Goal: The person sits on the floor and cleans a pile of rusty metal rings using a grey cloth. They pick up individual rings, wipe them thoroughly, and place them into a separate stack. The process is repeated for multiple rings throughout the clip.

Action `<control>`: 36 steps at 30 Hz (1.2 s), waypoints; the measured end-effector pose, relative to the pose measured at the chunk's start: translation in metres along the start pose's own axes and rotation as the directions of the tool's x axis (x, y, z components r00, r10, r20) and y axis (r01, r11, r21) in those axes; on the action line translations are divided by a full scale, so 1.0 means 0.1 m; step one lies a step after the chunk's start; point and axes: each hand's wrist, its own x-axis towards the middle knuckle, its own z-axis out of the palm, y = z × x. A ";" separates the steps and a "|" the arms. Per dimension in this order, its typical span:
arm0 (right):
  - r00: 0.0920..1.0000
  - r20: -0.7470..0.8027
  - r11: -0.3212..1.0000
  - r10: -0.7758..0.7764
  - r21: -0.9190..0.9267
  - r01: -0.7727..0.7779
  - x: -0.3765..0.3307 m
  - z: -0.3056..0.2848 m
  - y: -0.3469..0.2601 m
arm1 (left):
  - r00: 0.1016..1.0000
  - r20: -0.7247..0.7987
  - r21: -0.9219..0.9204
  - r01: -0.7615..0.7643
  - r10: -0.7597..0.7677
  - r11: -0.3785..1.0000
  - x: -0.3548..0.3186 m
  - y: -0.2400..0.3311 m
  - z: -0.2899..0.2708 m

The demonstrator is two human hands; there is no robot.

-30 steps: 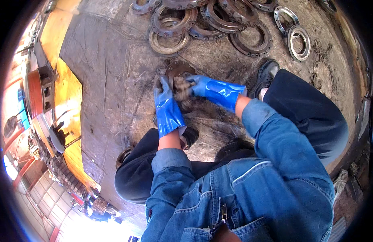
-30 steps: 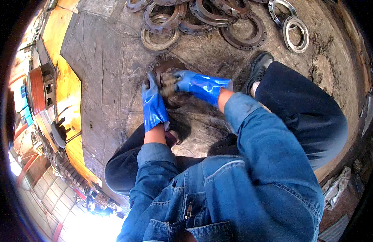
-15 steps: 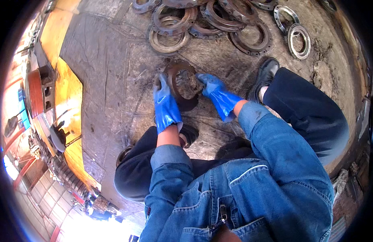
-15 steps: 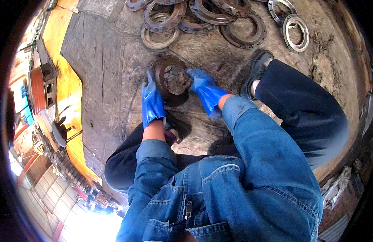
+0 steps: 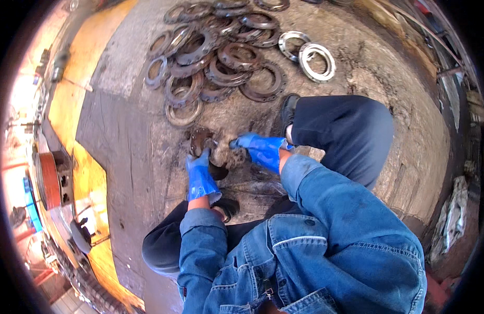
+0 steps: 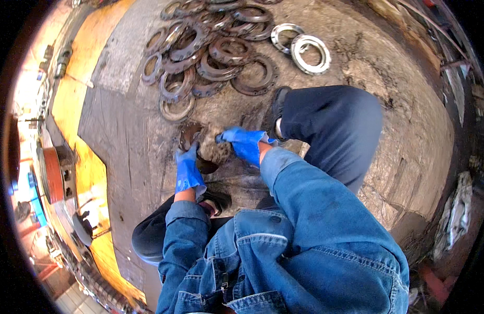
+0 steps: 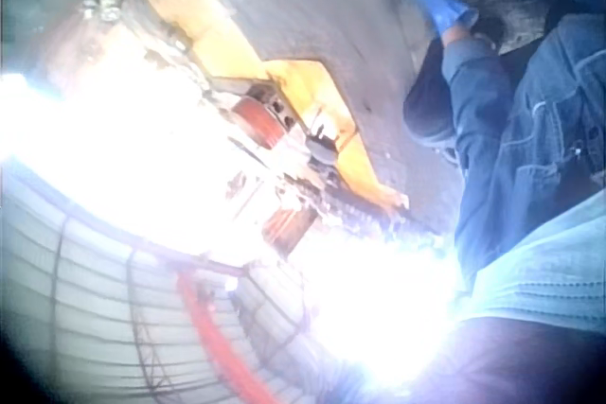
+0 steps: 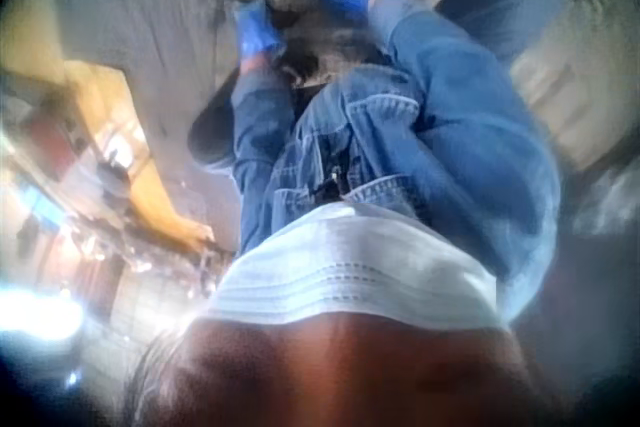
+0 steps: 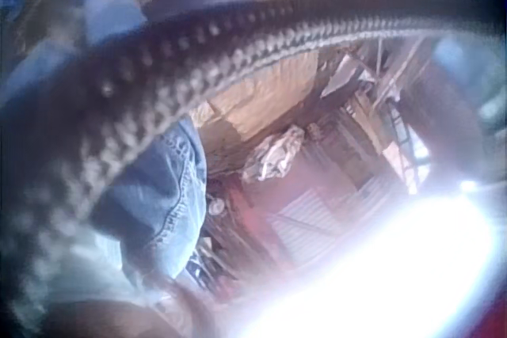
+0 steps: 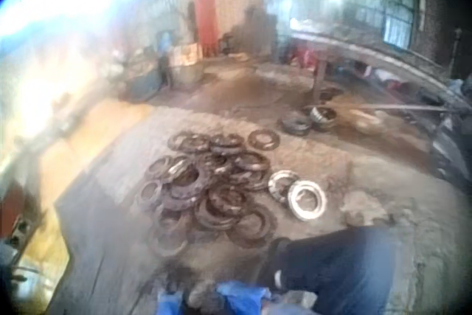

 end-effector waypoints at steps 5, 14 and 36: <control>0.869 -0.446 0.968 0.217 0.215 -0.131 0.13 -0.37 -0.45 | 0.979 0.048 0.425 0.157 -0.196 0.892 -0.41 0.82 0.04; 0.955 -0.257 0.954 -0.150 -0.290 0.071 0.27 -0.21 -0.44 | 0.883 0.470 0.863 -0.458 -0.008 0.215 -0.45 1.13 -0.28; 0.966 0.043 0.680 -0.253 -0.703 0.209 0.32 0.48 -0.14 | 0.938 0.073 -0.372 0.342 -0.340 0.863 0.10 0.56 -0.45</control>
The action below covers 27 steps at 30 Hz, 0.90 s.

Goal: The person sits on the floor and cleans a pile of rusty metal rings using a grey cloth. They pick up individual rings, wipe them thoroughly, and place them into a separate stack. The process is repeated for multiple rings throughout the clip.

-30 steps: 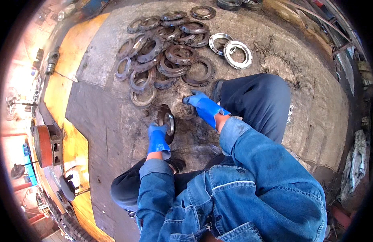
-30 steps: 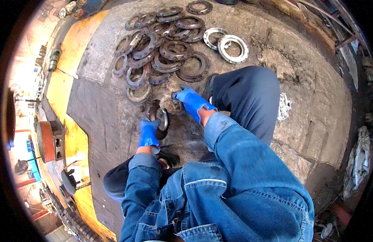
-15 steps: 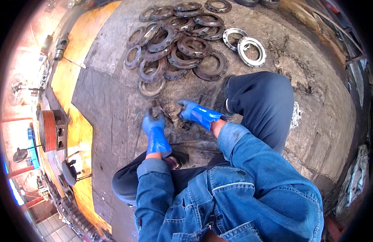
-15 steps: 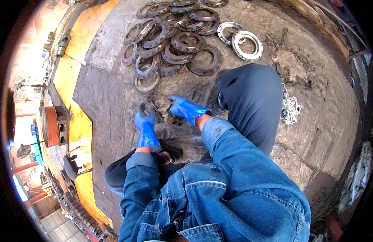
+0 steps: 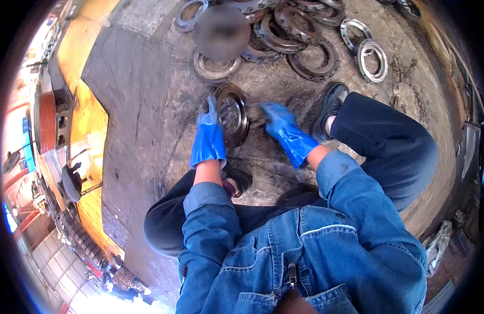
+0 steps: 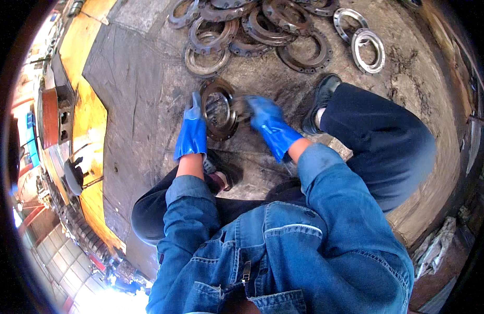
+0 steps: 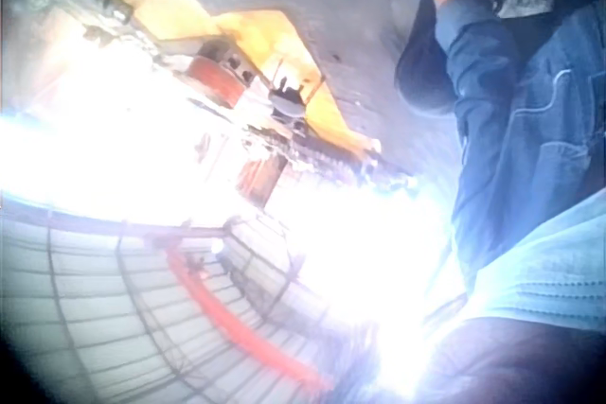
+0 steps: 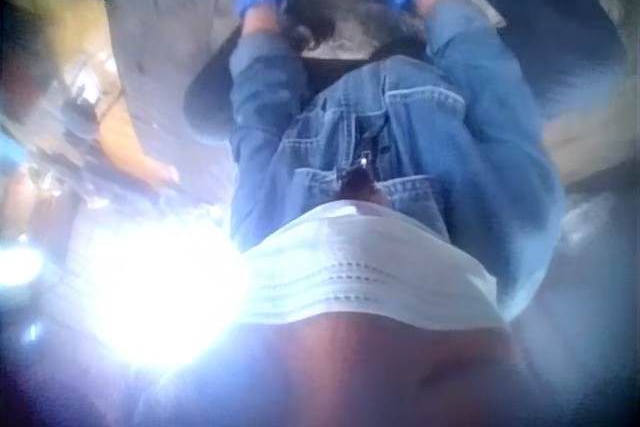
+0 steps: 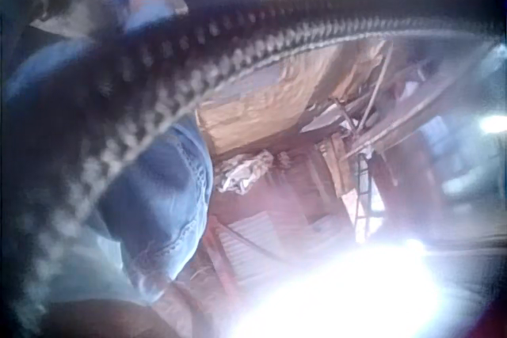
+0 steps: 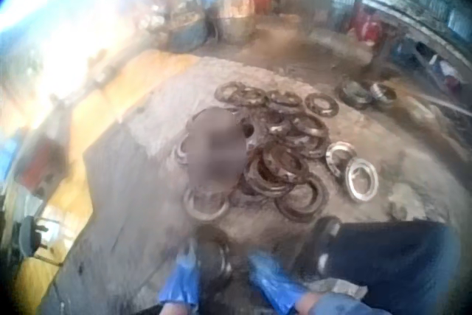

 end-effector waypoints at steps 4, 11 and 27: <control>0.865 0.166 0.793 -0.474 -0.345 0.502 0.57 0.13 -0.33 | 0.971 -0.049 0.095 -0.229 0.234 0.969 0.15 -0.08 0.03; 0.939 0.166 0.754 -0.302 -0.561 0.342 0.77 0.81 -0.01 | 0.982 -0.061 -0.108 -0.187 0.181 0.976 0.27 -0.14 0.00; 0.653 0.747 -0.416 0.127 0.637 -0.649 0.68 1.11 0.34 | 0.996 -0.077 -0.069 -0.043 0.038 0.997 0.27 -0.27 -0.16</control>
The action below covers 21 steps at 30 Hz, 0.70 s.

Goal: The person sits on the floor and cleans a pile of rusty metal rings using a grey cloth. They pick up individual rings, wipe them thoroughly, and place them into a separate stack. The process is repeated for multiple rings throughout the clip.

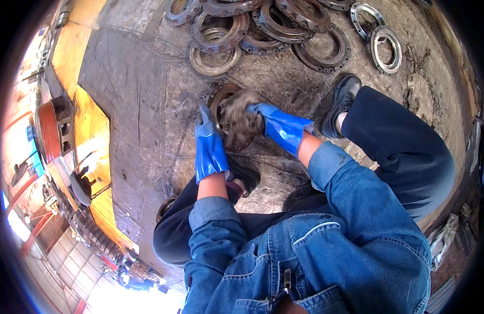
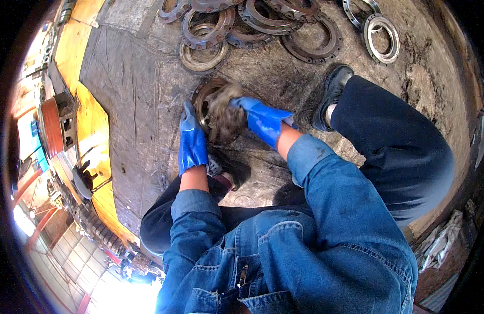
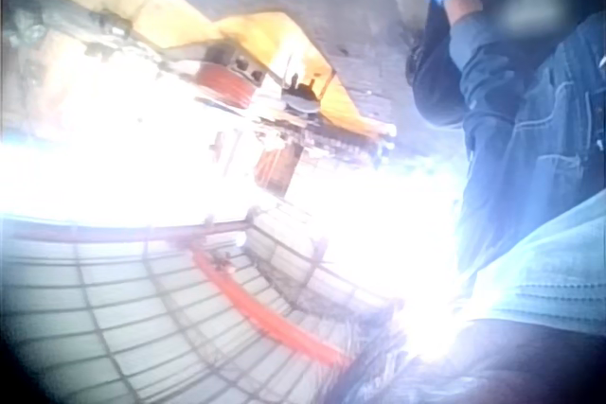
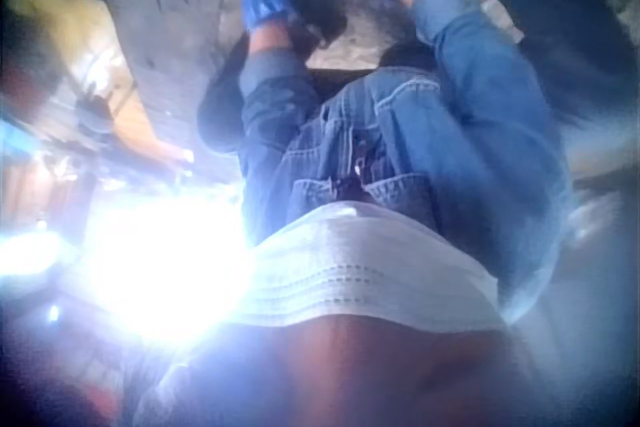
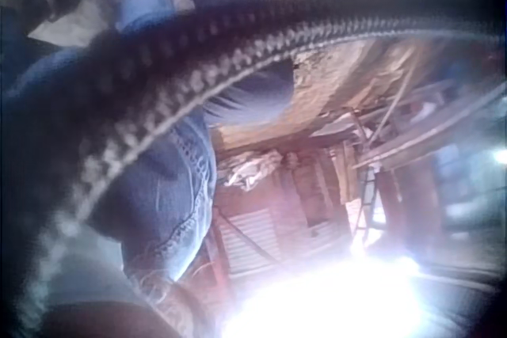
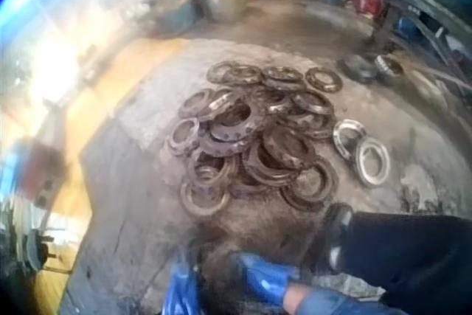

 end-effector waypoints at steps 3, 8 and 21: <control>0.937 0.060 0.937 -0.344 -0.037 0.346 -0.41 0.41 0.03 | 0.997 0.016 -0.080 0.072 -0.071 0.994 0.13 -0.24 -0.16; 0.919 -0.054 0.820 -0.389 -0.475 0.319 -0.63 1.32 -0.07 | 0.995 -0.083 -0.071 0.050 -0.056 0.996 0.45 -0.72 -0.57; 0.827 0.552 -0.836 -0.103 -0.498 0.229 -0.60 0.58 -0.55 | 0.986 0.003 -0.019 0.166 -0.166 0.986 0.13 -0.15 -0.16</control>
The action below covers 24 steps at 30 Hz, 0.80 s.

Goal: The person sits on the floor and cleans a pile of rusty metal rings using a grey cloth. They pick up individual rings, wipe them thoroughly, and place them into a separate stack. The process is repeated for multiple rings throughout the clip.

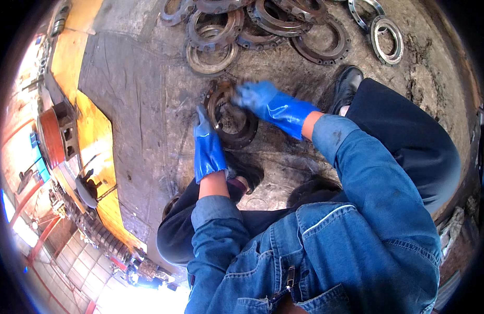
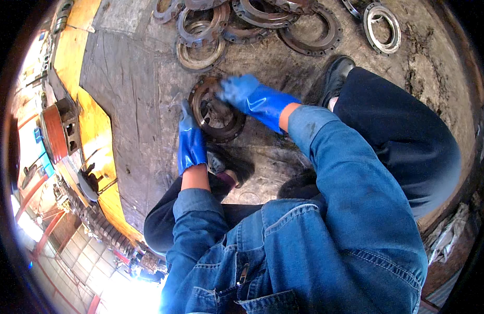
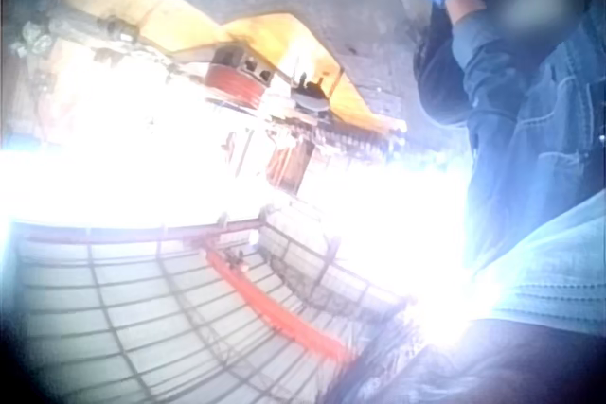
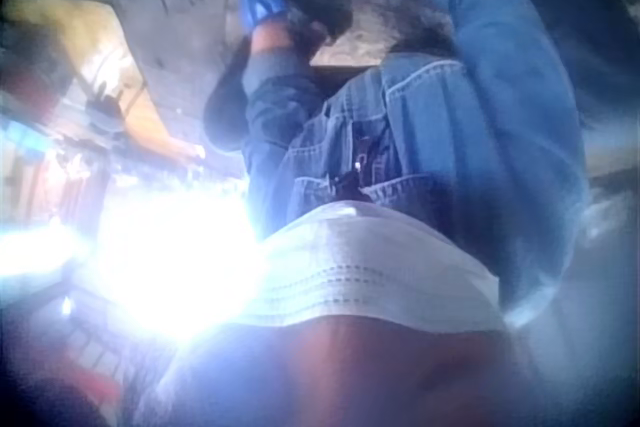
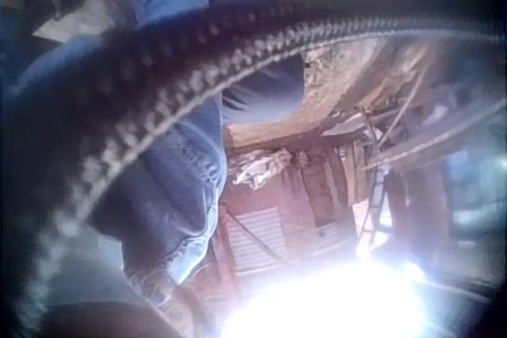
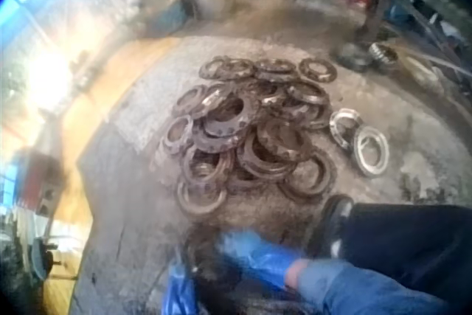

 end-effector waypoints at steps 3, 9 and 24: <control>0.917 -0.390 0.995 0.089 -0.003 -0.098 0.03 0.00 -0.03 | 0.994 -0.075 -0.059 -0.080 0.075 0.995 0.05 -0.05 -0.02; 0.883 0.188 0.892 0.430 0.060 -0.447 -0.11 0.24 -0.33 | 0.992 -0.062 -0.020 -0.110 0.108 0.994 -0.13 0.08 0.18; 0.885 0.355 0.551 0.302 0.692 -0.466 -1.18 -2.09 -0.51 | 0.981 -0.012 0.352 -0.175 0.191 0.920 -0.78 0.11 0.52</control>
